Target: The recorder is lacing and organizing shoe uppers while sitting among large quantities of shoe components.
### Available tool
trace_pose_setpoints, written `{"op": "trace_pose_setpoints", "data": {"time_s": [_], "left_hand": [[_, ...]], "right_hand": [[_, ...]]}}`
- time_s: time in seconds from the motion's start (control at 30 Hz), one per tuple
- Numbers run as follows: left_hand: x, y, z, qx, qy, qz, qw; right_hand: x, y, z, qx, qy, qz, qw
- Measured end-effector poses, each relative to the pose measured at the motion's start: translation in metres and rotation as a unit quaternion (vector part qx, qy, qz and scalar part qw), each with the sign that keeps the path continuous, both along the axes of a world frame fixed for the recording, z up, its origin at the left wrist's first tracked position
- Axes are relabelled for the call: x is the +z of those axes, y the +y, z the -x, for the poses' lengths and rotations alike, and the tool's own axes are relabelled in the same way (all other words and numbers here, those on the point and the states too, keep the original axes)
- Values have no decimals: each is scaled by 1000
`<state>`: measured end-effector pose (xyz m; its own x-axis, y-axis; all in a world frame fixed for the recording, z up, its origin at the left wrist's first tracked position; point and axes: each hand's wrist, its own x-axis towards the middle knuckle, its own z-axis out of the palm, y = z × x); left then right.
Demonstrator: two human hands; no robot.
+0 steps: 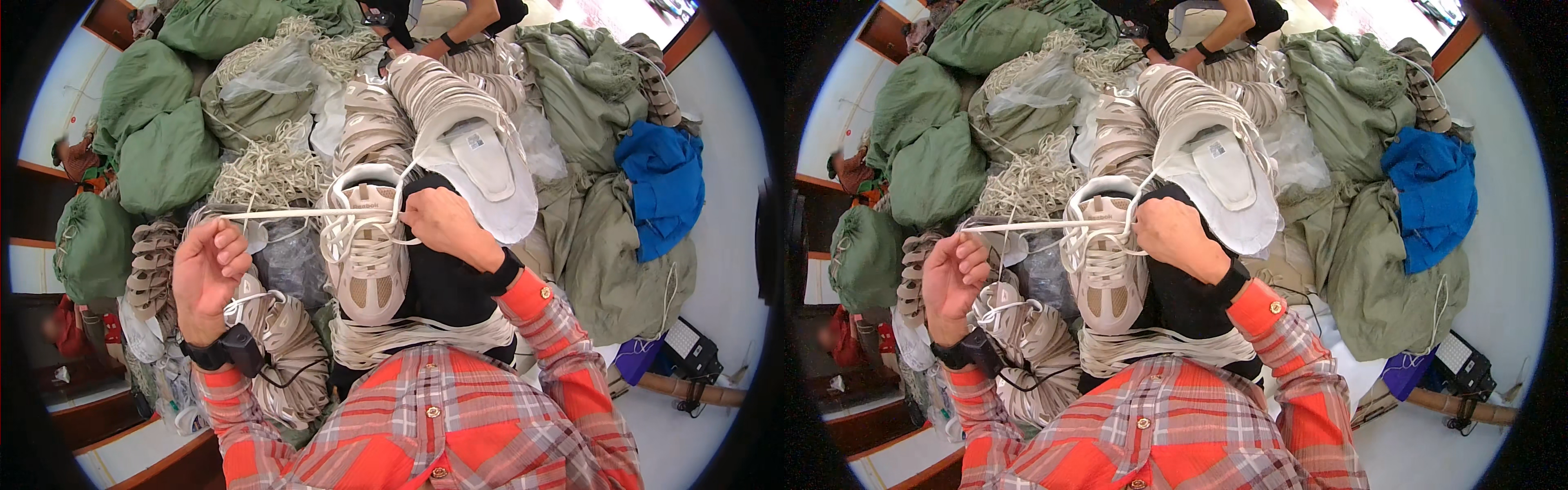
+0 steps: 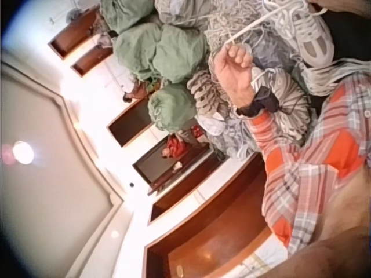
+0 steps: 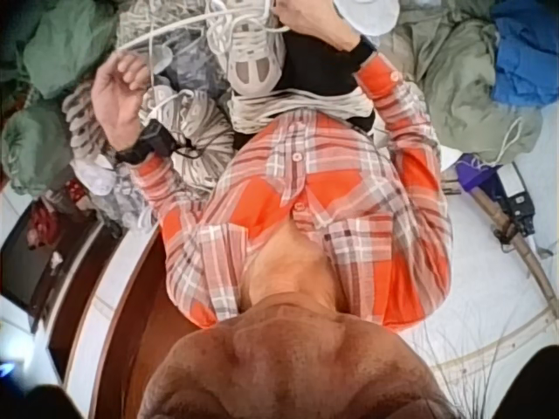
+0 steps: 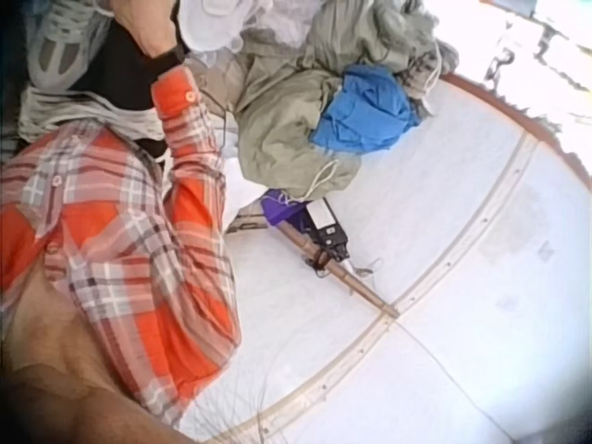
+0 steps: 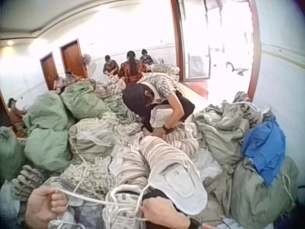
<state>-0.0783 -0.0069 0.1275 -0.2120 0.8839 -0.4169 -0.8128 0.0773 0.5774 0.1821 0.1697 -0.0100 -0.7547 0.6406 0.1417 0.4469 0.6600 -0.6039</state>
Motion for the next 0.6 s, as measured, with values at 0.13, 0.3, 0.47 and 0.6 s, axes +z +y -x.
{"op": "trace_pose_setpoints", "data": {"time_s": [0.13, 0.3, 0.47, 0.6], "left_hand": [[-15, 9, 2, 10, 27, 29, 999], [-12, 31, -20, -51, 140, 28, 988], [17, 48, -60, -168, 374, -27, 912], [31, 77, -82, -330, 467, -43, 819]], "right_hand": [[38, -5, -11, -26, 10, 316, 948], [56, -5, -24, -80, -18, 481, 873], [45, -25, -14, -54, 99, 139, 984], [58, -35, -11, 98, 155, 16, 983]]}}
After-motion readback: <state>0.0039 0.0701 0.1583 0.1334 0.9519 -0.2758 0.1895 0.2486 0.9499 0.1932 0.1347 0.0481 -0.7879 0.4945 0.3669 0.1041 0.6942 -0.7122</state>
